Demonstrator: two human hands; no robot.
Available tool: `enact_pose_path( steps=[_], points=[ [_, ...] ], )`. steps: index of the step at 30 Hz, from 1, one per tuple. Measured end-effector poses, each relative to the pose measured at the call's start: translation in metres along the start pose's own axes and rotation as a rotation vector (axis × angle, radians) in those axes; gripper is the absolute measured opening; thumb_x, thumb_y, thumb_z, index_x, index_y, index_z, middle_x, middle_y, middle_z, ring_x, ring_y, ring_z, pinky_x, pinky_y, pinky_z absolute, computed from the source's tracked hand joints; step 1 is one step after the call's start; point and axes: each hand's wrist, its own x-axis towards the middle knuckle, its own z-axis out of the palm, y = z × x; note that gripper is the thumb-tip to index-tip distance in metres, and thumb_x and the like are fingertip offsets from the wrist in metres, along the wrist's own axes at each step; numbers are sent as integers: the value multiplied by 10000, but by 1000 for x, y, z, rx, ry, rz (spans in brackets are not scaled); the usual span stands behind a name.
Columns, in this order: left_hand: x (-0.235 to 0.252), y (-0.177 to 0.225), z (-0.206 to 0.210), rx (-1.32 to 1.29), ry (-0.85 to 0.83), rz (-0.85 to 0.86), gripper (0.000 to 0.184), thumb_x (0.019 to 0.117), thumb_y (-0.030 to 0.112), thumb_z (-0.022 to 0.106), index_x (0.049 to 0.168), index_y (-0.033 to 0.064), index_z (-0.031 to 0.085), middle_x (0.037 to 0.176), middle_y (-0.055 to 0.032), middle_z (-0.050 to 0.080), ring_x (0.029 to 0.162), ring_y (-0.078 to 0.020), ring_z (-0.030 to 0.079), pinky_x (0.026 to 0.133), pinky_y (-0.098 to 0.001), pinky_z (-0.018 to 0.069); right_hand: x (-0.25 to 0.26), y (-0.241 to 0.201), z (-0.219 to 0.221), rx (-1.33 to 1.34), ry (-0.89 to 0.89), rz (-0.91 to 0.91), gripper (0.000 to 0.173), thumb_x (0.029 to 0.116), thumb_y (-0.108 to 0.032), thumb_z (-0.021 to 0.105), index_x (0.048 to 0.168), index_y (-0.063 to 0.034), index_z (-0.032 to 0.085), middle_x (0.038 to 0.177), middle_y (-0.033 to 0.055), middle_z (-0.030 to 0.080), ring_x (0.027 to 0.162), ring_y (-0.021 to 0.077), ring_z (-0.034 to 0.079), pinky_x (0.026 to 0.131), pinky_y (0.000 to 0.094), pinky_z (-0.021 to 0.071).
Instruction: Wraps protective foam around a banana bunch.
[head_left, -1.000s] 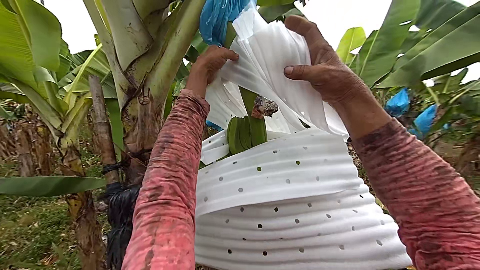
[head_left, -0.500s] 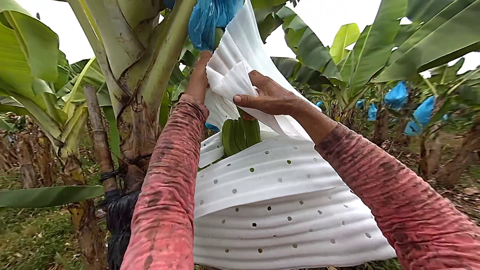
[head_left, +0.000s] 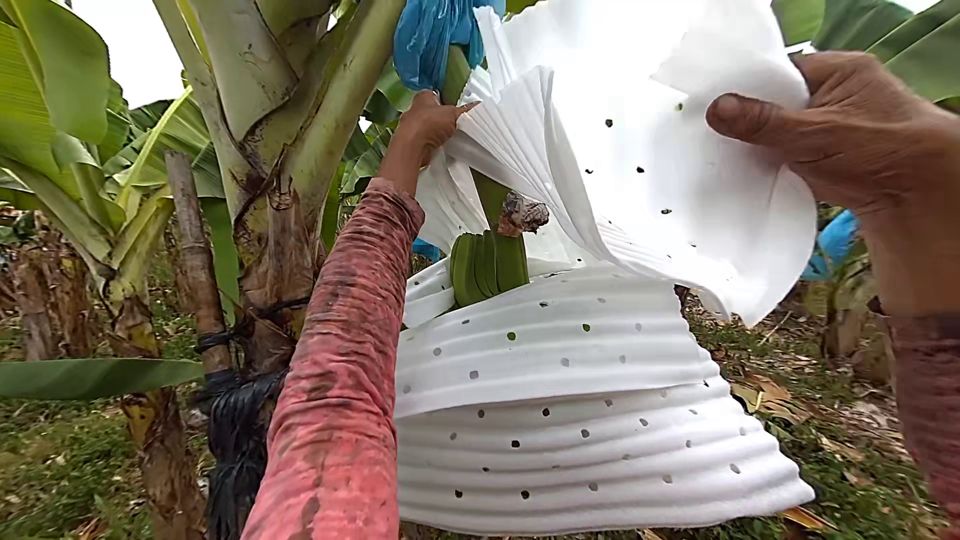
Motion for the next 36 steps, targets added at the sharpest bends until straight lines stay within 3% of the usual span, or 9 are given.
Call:
enact_pose_path(
  steps=[4, 6, 8, 12, 17, 22, 25, 29, 36],
  points=[
    [0, -7, -5, 11, -56, 88, 551, 1003, 389, 641, 1357, -21, 536, 1278, -183, 633, 1188, -252, 609, 1035, -479, 469, -20, -2, -55, -591, 159, -12, 552, 967, -577, 583, 1268, -115, 586, 1018, 90, 638, 895, 137, 652, 786, 430, 557],
    [1, -12, -6, -21, -73, 140, 564, 993, 388, 663, 1383, 1, 531, 1291, -146, 637, 1193, -192, 612, 1053, -415, 479, -31, -35, -22, -683, 99, -101, 521, 978, -577, 526, 1208, -113, 587, 917, 118, 627, 793, 231, 648, 670, 533, 516],
    [-1, -11, -4, -94, -95, 140, 613, 959, 385, 715, 1404, 11, 518, 1290, -130, 640, 1169, -161, 623, 1042, -377, 496, -39, -71, 31, -658, -100, -192, 314, 999, -436, 515, 1134, -168, 609, 804, 4, 607, 664, 133, 607, 550, 401, 491],
    [-25, -9, -14, -87, -95, 194, 371, 1091, 217, 457, 1388, 6, 523, 1278, -140, 619, 1107, -130, 606, 971, -337, 503, -31, -79, 122, -316, -517, -180, 306, 1061, -316, 508, 1286, -153, 635, 1051, 21, 600, 912, 107, 607, 748, 306, 525],
    [-82, 10, -30, -153, -48, 99, 427, 1141, 217, 274, 1505, 59, 433, 1502, -95, 498, 1334, -72, 482, 1126, -287, 383, 6, -77, 172, -131, -758, -139, 718, 1049, -634, 354, 1553, -130, 452, 1503, 160, 507, 1372, 256, 513, 1123, 484, 429],
    [-65, -21, -31, -117, -51, 385, 426, 1126, 218, 323, 1481, 30, 464, 1446, -111, 547, 1295, -36, 514, 1082, -219, 427, 84, -16, 179, -560, -111, -392, 508, 1013, -515, 544, 1372, -166, 632, 1409, 143, 553, 1212, 359, 558, 918, 540, 489],
    [-59, -20, -28, -10, -35, 399, 421, 1116, 228, 363, 1467, 31, 484, 1441, -139, 563, 1312, -82, 530, 1099, -259, 429, 114, 13, 180, -487, -38, -259, 658, 972, -534, 619, 1485, -136, 508, 1380, 160, 555, 1247, 378, 540, 992, 568, 472],
    [-56, 5, -19, -70, -36, 161, 359, 1130, 213, 304, 1339, 44, 543, 1213, -86, 593, 1040, -63, 555, 904, -249, 476, 117, 21, 187, -372, 60, -253, 325, 1000, -340, 612, 1119, -43, 676, 1003, 131, 697, 1011, 298, 660, 918, 502, 496],
    [-25, -39, -34, 62, -68, 415, 381, 1116, 162, 346, 1437, 38, 509, 1356, -71, 601, 1181, 25, 543, 1013, -158, 418, 134, 15, 191, -75, 142, 156, 143, 945, -200, 602, 974, -64, 639, 856, 72, 624, 785, 204, 615, 720, 443, 501]
  ],
)
